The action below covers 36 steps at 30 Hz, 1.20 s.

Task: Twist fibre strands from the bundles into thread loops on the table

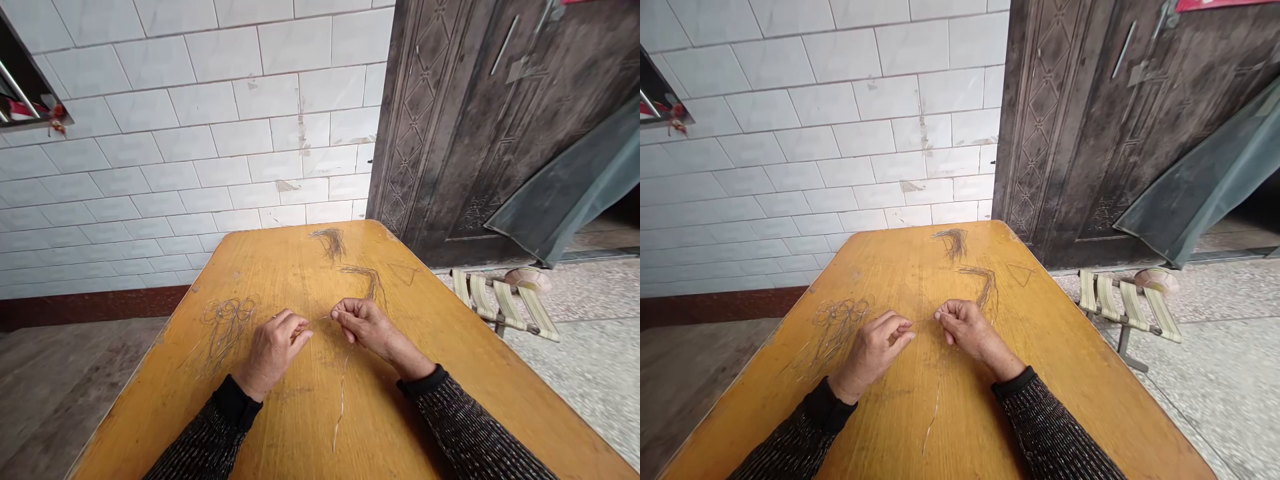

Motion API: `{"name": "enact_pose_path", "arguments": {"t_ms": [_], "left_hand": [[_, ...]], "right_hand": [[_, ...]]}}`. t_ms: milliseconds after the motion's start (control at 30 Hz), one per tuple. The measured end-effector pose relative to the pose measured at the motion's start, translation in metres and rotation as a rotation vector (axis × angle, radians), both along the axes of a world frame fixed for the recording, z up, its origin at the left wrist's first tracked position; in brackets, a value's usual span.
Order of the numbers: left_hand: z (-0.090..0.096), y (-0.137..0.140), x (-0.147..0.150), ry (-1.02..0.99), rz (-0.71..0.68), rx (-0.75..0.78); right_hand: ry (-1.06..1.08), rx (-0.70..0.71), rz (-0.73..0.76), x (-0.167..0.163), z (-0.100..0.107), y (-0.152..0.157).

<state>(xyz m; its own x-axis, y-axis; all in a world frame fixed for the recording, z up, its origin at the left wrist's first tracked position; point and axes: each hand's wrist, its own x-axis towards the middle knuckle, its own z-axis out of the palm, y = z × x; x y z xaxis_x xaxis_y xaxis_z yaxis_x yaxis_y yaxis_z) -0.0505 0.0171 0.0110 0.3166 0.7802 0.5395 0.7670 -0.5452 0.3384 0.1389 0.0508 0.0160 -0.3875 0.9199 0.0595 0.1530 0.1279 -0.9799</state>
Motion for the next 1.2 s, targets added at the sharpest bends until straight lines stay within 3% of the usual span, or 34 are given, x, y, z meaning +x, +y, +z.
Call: {"name": "enact_pose_path", "arguments": {"t_ms": [133, 433, 667, 933, 1200], "left_hand": [[0.003, 0.001, -0.003, 0.075, -0.057, 0.031], [0.010, 0.005, -0.012, 0.166, -0.257, -0.111], [0.015, 0.003, -0.011, 0.097, -0.230, -0.136], [0.030, 0.003, -0.018, 0.015, -0.256, -0.334], [0.023, 0.005, -0.016, 0.006, -0.116, -0.214]], "right_hand": [[-0.037, 0.007, 0.025, 0.003, 0.002, 0.000], [-0.129, 0.002, 0.137, 0.016, 0.008, 0.001], [-0.097, -0.026, 0.139, 0.016, 0.007, 0.001], [-0.088, -0.063, 0.220, 0.016, 0.012, -0.003], [0.002, -0.086, 0.072, 0.004, -0.004, 0.003]]}}
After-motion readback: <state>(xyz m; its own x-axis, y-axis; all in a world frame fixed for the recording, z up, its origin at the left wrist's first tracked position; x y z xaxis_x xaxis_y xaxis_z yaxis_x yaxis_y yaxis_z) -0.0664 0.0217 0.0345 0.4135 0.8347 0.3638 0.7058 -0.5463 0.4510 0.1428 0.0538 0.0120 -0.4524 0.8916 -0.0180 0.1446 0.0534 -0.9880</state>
